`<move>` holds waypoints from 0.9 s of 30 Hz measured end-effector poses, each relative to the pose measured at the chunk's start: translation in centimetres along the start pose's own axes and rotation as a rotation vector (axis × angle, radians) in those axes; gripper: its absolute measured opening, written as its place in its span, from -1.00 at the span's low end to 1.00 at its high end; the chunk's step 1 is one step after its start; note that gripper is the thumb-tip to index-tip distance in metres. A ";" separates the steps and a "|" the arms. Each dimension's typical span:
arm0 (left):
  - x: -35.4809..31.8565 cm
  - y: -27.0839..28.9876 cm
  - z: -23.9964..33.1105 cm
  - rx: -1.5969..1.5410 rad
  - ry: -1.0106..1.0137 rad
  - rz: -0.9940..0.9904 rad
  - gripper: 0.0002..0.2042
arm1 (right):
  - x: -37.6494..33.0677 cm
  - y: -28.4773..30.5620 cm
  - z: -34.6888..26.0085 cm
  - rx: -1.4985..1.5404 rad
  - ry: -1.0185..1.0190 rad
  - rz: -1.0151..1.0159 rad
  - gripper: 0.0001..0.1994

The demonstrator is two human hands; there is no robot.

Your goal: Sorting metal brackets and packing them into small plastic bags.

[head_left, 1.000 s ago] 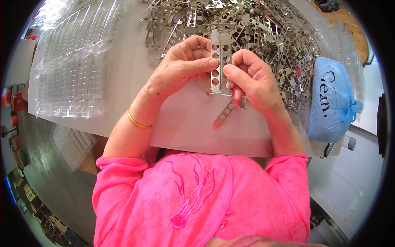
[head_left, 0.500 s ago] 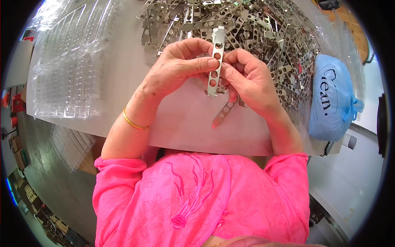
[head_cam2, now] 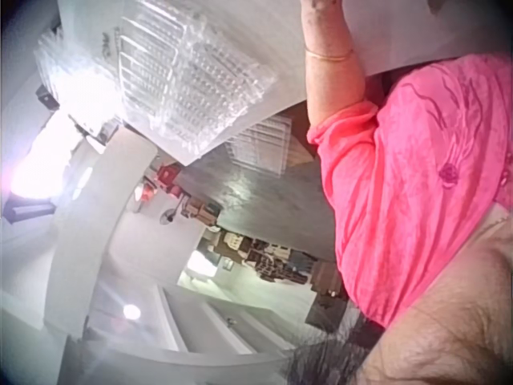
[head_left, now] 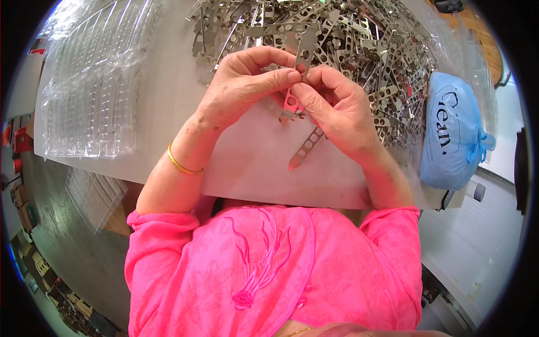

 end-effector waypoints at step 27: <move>0.9 0.9 0.3 -0.150 0.013 0.045 -0.57 | 0.7 1.2 -0.4 0.129 -0.181 -0.027 -0.86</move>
Point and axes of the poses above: each hand's wrist, its own x-axis towards the middle knuckle, its own y-axis out of the back of the hand, z = x × y, the point moved 3 cm from there along x, towards the middle knuckle, and after that the axes turned 7 degrees about z, right-handed, at the moved point
